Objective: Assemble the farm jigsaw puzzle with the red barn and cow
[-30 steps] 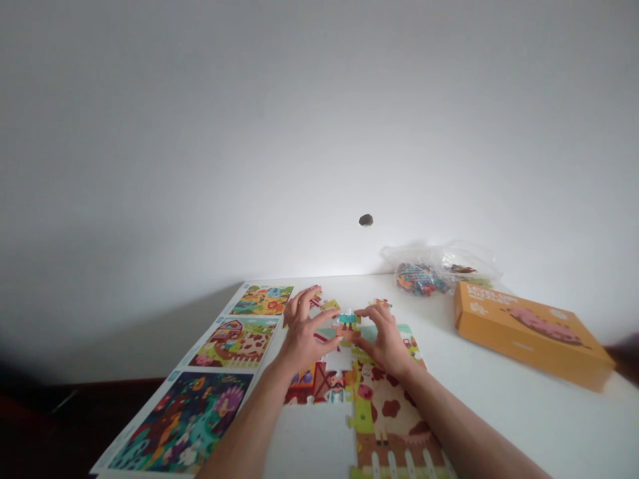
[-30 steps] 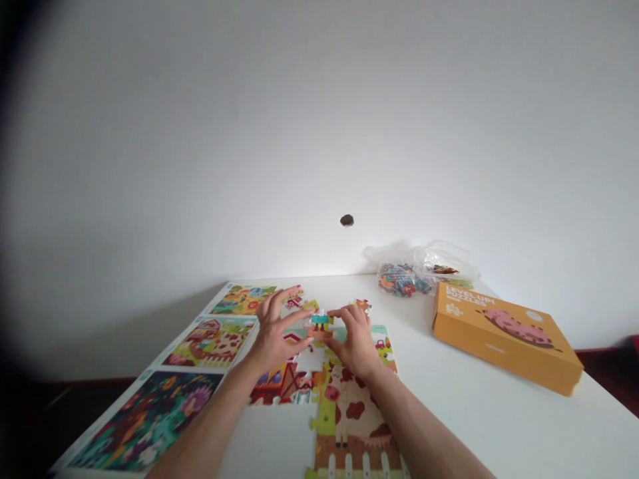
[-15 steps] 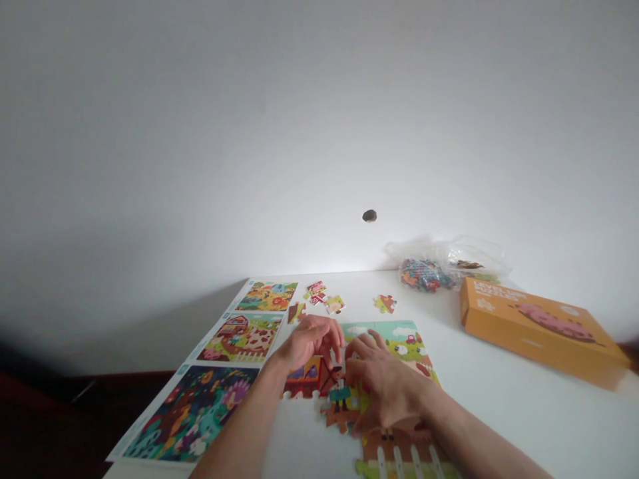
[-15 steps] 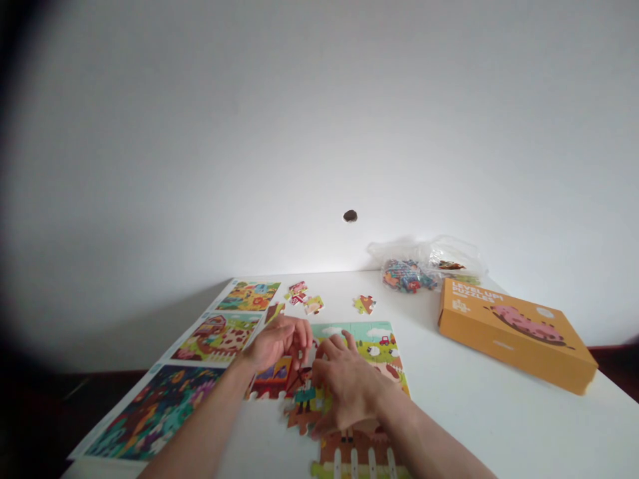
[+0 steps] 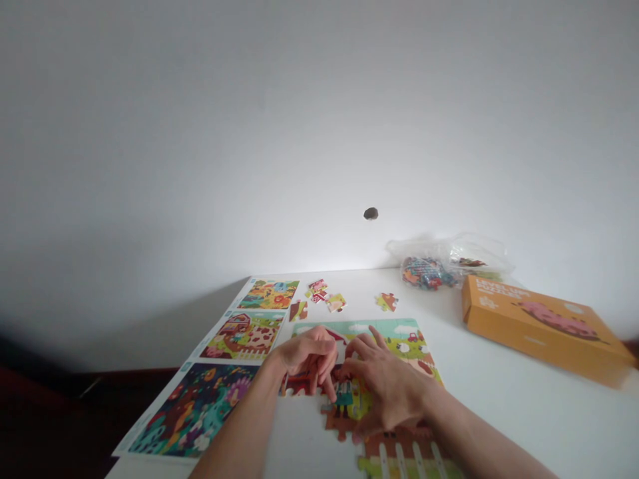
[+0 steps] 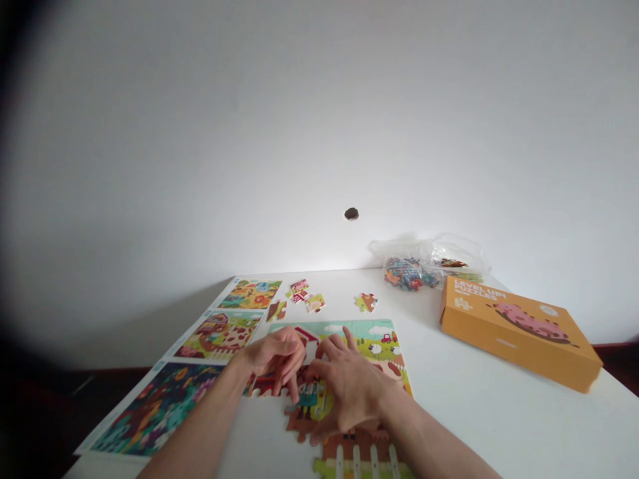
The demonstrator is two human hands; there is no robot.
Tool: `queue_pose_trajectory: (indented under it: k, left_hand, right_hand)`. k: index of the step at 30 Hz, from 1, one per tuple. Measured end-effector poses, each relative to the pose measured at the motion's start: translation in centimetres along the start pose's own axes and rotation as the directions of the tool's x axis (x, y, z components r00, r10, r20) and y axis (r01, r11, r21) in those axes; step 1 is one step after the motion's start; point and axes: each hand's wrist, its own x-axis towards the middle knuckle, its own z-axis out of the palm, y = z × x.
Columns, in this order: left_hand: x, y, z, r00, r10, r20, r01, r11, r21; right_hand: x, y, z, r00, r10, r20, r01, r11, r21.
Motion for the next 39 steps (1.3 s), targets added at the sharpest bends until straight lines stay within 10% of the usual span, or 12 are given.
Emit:
queue_pose_trajectory:
  k: [39]
  left_hand:
    - [-0.3, 0.4, 0.4, 0.984, -0.171, 0.056, 0.167, 0.983, 0.072]
  right_hand:
    - [0.1, 1.2, 0.5, 1.000, -0.014, -0.017, 0.014, 1.000, 0.012]
